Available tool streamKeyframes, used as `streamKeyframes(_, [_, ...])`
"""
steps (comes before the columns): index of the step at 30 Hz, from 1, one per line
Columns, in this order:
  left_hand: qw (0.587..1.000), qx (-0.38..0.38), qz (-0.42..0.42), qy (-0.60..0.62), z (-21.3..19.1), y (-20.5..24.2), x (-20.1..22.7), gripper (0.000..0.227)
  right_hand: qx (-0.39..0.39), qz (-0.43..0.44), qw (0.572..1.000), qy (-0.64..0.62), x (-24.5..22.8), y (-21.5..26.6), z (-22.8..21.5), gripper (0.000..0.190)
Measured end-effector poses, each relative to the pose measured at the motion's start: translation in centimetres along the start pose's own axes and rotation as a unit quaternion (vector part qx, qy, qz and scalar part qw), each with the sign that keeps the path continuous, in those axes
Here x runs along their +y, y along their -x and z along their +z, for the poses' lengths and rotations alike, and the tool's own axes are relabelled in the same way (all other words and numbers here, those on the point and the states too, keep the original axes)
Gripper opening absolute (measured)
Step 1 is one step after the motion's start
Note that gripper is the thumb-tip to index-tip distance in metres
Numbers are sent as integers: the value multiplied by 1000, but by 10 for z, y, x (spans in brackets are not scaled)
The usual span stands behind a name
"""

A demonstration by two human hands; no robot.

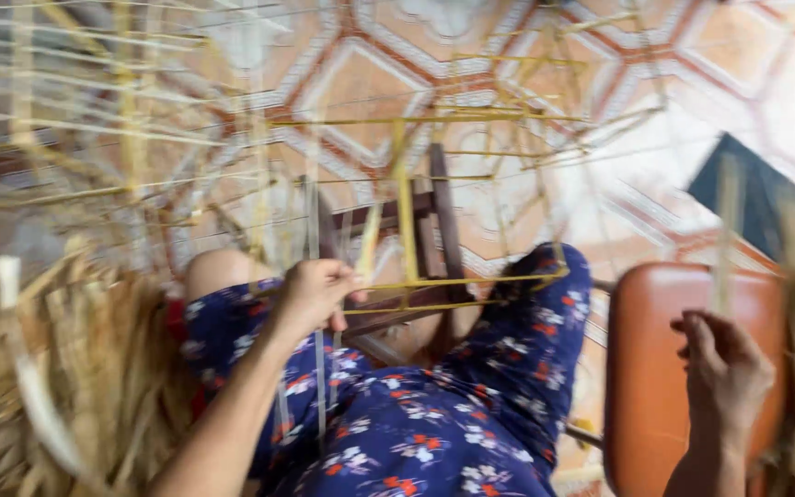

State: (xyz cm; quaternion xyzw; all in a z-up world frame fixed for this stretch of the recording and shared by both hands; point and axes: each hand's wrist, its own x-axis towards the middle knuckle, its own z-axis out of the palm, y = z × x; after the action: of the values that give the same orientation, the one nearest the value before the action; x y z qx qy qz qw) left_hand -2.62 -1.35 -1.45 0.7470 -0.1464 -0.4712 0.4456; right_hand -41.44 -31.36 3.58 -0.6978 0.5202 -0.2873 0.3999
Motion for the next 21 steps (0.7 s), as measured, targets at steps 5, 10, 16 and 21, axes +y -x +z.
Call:
streamKeyframes(5, [998, 5, -20, -51, 1, -4, 4, 20, 117, 68, 958, 252, 147, 29, -79, 27])
streamKeyframes(10, [998, 27, -26, -55, 6, -1, 9, 22, 149, 64, 927, 338, 183, 45, -65, 34])
streamKeyframes(16, [998, 30, -26, -38, 3, 0, 3, 22, 164, 97, 937, 292, 167, 44, -67, 27])
streamKeyframes(21, [999, 32, -28, -32, 2, 2, 3, 22, 149, 146, 957, 200, 150, 41, -83, 22])
